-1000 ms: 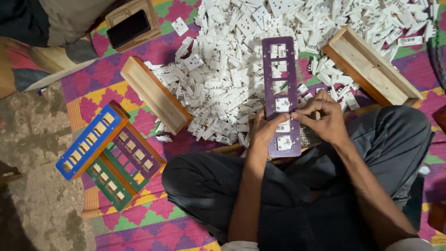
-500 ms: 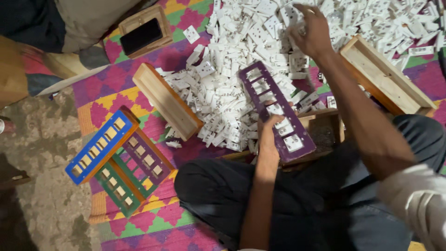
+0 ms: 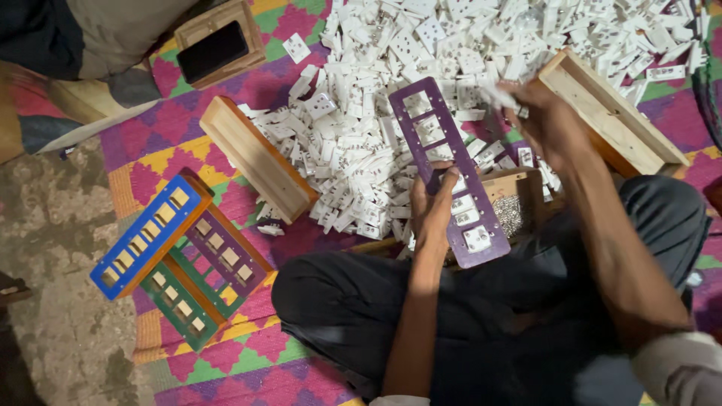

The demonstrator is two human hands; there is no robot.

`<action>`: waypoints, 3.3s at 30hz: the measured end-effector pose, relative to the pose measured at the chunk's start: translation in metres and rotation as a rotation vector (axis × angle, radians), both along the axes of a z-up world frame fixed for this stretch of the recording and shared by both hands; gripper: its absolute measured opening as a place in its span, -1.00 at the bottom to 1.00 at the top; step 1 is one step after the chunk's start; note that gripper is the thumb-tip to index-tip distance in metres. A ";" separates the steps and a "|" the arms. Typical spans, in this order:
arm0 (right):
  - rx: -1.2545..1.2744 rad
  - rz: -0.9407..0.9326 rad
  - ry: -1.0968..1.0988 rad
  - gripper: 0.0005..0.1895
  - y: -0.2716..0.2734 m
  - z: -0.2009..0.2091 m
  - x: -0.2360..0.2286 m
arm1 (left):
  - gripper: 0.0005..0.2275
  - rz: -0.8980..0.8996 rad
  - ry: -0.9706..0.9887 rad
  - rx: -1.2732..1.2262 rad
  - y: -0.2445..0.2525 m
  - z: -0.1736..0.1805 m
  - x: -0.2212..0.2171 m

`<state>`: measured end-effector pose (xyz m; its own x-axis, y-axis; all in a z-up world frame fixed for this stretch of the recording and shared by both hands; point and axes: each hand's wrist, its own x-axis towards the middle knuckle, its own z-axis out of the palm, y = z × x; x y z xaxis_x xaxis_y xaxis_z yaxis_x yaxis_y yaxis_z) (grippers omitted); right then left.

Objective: The person sits on a mat and assembles white plastic electrical sockets into a purple multi-gang frame. They pick sockets from a large pile, insert them into the frame, and secure them with small metal screws from a wooden box. The person also handles a green multi-gang frame and a red socket.

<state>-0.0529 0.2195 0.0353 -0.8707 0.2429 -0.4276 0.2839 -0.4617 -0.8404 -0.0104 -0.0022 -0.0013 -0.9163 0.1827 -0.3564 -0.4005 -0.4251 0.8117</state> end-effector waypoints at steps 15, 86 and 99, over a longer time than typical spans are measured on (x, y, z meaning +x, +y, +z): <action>0.106 -0.019 0.018 -0.65 -0.043 -0.062 0.098 | -0.23 -0.324 0.364 -0.165 0.008 0.007 0.011; 1.393 0.532 -0.088 -0.78 -0.064 -0.010 0.132 | -0.81 -0.124 0.115 -0.296 -0.014 0.000 0.001; 1.000 0.481 0.043 -0.78 -0.033 0.001 0.118 | -0.82 -0.251 0.105 -0.366 -0.009 0.013 0.004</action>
